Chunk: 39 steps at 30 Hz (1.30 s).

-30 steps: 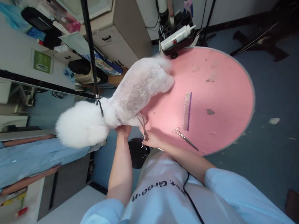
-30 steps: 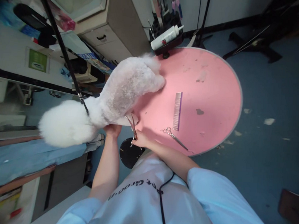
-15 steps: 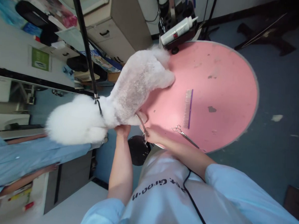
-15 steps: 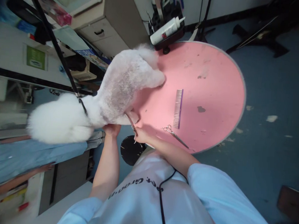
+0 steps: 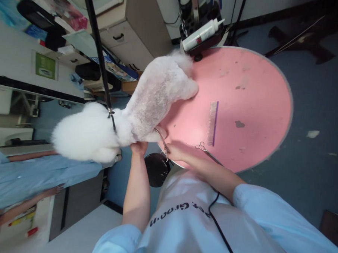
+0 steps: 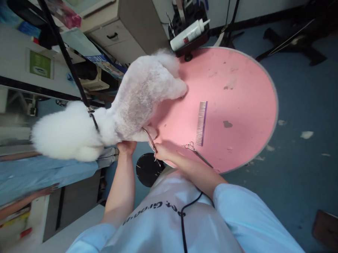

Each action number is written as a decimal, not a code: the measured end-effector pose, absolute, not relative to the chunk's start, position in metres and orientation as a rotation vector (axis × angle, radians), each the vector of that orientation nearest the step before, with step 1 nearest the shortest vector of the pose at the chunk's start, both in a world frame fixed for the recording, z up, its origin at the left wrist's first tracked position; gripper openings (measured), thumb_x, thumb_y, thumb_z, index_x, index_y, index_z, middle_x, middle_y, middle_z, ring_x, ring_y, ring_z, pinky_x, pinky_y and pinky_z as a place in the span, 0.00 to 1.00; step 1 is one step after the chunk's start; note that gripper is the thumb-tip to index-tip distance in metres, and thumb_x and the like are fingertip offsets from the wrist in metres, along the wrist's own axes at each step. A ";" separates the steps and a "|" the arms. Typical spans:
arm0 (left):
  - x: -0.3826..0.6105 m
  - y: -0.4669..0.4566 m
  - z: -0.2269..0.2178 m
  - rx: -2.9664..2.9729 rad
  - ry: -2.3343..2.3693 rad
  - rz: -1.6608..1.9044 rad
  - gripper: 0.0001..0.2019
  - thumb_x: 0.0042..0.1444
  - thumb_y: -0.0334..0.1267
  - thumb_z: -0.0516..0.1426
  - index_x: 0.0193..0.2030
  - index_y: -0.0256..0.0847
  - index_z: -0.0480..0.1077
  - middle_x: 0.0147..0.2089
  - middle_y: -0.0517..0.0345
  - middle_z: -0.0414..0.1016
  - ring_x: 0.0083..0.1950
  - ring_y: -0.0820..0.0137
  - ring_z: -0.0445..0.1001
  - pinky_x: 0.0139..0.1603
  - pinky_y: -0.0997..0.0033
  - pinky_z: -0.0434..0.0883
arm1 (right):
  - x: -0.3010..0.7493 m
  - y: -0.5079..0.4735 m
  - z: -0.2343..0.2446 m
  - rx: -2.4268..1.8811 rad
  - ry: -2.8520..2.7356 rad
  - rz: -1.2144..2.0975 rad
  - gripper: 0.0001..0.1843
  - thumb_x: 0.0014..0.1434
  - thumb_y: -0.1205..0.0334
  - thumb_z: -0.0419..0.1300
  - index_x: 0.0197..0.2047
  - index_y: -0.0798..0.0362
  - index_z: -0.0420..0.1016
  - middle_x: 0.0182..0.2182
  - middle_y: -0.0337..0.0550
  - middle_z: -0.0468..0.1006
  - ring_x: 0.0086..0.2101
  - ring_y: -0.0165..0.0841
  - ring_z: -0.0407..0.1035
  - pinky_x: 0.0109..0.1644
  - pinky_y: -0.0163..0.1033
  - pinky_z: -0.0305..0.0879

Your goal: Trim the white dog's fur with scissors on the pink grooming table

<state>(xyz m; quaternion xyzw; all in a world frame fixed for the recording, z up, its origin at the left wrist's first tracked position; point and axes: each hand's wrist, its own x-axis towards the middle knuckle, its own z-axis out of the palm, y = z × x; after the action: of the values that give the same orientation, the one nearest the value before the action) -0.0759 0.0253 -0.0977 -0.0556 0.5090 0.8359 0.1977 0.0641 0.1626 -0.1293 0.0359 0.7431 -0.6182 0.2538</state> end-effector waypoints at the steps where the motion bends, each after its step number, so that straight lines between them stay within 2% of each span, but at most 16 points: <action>1: -0.075 0.026 -0.096 -0.150 1.426 2.339 0.28 0.57 0.58 0.46 0.58 0.46 0.67 0.67 0.54 0.55 0.69 0.59 0.54 0.67 0.54 0.58 | 0.064 0.163 -0.129 0.098 2.033 -1.692 0.12 0.52 0.72 0.55 0.41 0.55 0.67 0.38 0.44 0.76 0.36 0.31 0.68 0.34 0.30 0.56; 5: -0.073 0.029 -0.093 -0.108 1.439 2.334 0.30 0.56 0.61 0.46 0.58 0.47 0.67 0.68 0.55 0.53 0.69 0.59 0.54 0.67 0.53 0.58 | 0.065 0.164 -0.127 0.080 2.067 -1.742 0.09 0.51 0.73 0.55 0.38 0.54 0.68 0.36 0.43 0.77 0.35 0.31 0.68 0.34 0.30 0.56; 11: -0.073 0.030 -0.092 -0.108 1.483 2.308 0.32 0.54 0.64 0.45 0.58 0.47 0.67 0.68 0.55 0.53 0.69 0.58 0.54 0.66 0.53 0.60 | 0.065 0.166 -0.126 0.143 2.032 -1.686 0.09 0.52 0.65 0.59 0.39 0.54 0.68 0.34 0.42 0.76 0.32 0.30 0.67 0.31 0.30 0.55; 16: -0.072 0.029 -0.093 -0.101 1.482 2.304 0.32 0.54 0.64 0.46 0.58 0.48 0.66 0.69 0.56 0.51 0.68 0.57 0.54 0.66 0.53 0.60 | 0.064 0.170 -0.121 0.124 2.087 -1.597 0.07 0.53 0.66 0.58 0.38 0.54 0.69 0.33 0.42 0.76 0.31 0.30 0.66 0.32 0.30 0.54; 20: -0.074 0.025 -0.097 -0.111 1.494 2.295 0.32 0.53 0.63 0.48 0.59 0.46 0.66 0.68 0.54 0.53 0.68 0.57 0.55 0.65 0.54 0.61 | 0.065 0.182 -0.102 0.094 2.129 -1.440 0.09 0.53 0.62 0.60 0.38 0.55 0.71 0.32 0.43 0.76 0.31 0.32 0.67 0.31 0.32 0.53; 26: -0.073 0.025 -0.094 -0.067 1.529 2.259 0.30 0.53 0.60 0.49 0.58 0.47 0.66 0.67 0.52 0.55 0.68 0.58 0.55 0.67 0.53 0.58 | 0.064 0.195 -0.084 0.075 2.168 -1.320 0.07 0.53 0.63 0.59 0.37 0.55 0.71 0.35 0.47 0.77 0.31 0.33 0.68 0.29 0.32 0.53; 28: -0.073 0.027 -0.092 -0.065 1.538 2.247 0.30 0.53 0.61 0.49 0.58 0.47 0.66 0.67 0.52 0.56 0.68 0.57 0.55 0.67 0.53 0.58 | 0.064 0.192 -0.089 0.102 2.139 -1.341 0.09 0.51 0.61 0.61 0.36 0.55 0.71 0.36 0.48 0.77 0.32 0.34 0.69 0.29 0.32 0.54; 33: -0.071 0.030 -0.091 -0.034 1.513 2.263 0.31 0.55 0.63 0.45 0.58 0.47 0.66 0.69 0.54 0.52 0.68 0.58 0.55 0.67 0.53 0.59 | 0.073 0.179 -0.109 0.187 2.016 -1.584 0.13 0.48 0.65 0.61 0.39 0.56 0.68 0.38 0.47 0.77 0.33 0.32 0.69 0.28 0.30 0.57; 36: -0.070 0.031 -0.092 -0.091 1.503 2.249 0.33 0.55 0.64 0.44 0.59 0.47 0.65 0.69 0.53 0.51 0.68 0.58 0.55 0.66 0.54 0.60 | 0.077 0.176 -0.115 0.115 1.977 -1.722 0.12 0.47 0.66 0.60 0.38 0.55 0.66 0.35 0.44 0.76 0.30 0.30 0.68 0.27 0.30 0.56; 39: -0.070 0.031 -0.093 -0.072 1.508 2.238 0.33 0.55 0.64 0.44 0.61 0.47 0.63 0.69 0.51 0.51 0.68 0.57 0.56 0.66 0.53 0.60 | 0.075 0.177 -0.118 0.026 2.015 -1.699 0.09 0.46 0.68 0.59 0.34 0.54 0.65 0.30 0.41 0.74 0.27 0.28 0.66 0.25 0.30 0.53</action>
<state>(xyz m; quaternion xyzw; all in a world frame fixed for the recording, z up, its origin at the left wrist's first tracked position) -0.0704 0.0312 -0.0927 -0.0260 0.5450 0.8089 0.2191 0.0746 0.1772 -0.1178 0.0094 0.7401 -0.6242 0.2501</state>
